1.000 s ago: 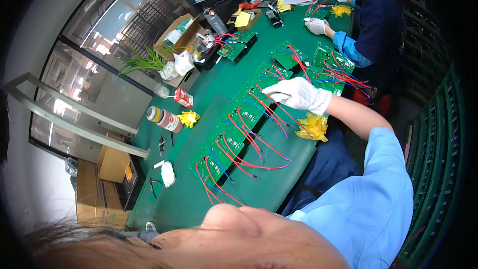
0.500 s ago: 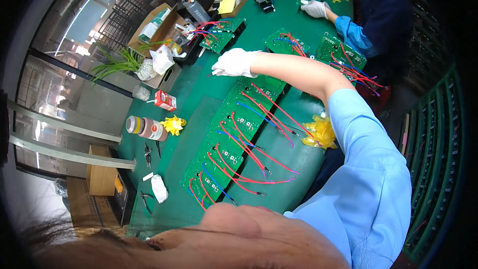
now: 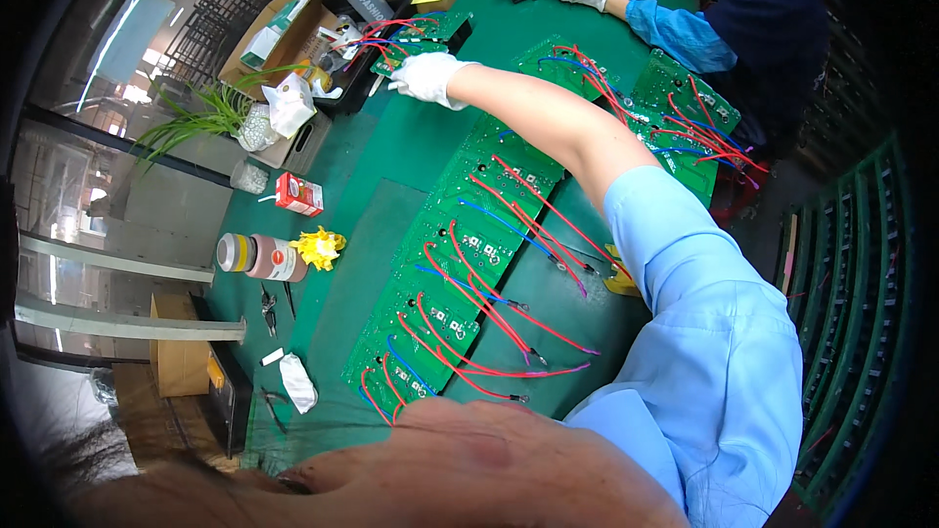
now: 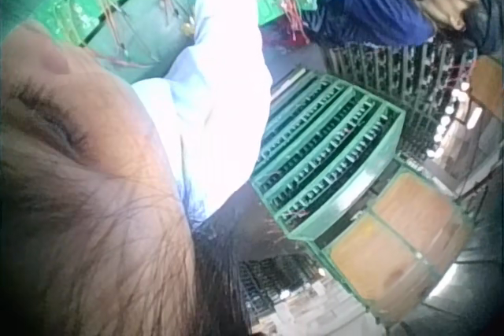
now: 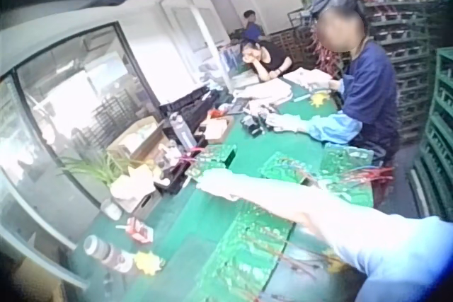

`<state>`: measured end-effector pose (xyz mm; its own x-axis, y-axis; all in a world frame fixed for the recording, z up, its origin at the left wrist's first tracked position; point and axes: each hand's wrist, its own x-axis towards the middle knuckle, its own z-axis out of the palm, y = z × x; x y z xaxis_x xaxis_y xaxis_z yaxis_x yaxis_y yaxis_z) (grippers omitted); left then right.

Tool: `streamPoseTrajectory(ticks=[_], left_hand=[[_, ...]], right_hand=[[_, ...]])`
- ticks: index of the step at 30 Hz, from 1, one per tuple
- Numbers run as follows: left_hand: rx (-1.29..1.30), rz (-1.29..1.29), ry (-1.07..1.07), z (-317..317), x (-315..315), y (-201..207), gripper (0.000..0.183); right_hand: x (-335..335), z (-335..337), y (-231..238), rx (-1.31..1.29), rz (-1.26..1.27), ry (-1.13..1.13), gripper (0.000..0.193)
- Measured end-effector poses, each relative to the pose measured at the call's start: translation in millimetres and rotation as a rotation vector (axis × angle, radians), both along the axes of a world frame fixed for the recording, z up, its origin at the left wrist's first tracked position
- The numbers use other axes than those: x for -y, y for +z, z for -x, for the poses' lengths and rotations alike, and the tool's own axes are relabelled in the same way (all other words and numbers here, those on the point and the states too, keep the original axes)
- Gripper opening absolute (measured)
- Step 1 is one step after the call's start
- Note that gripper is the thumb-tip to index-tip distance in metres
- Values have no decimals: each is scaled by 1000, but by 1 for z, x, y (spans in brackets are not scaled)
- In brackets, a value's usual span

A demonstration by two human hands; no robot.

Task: The person picks up a green circuit board with attached wires and inspects it by turning it over. They then place three cylindrical black components onto the board and continue to inspect the assembly from different angles.

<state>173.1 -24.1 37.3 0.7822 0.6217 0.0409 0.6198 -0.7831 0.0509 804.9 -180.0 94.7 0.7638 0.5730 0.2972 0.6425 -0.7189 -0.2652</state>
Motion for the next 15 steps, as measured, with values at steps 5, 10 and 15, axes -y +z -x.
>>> streamPoseTrajectory(ticks=[5,10,15], left_hand=[[-6,0,-1,-8,-1,2,84],[-16,8,-6,-13,-1,3,84],[-32,10,19,-18,1,4,83]], right_hand=[[-10,-30,-5,-85,-175,-193,46],[-25,-58,-16,27,-129,-242,50],[-45,-57,-33,-33,41,-242,50]])
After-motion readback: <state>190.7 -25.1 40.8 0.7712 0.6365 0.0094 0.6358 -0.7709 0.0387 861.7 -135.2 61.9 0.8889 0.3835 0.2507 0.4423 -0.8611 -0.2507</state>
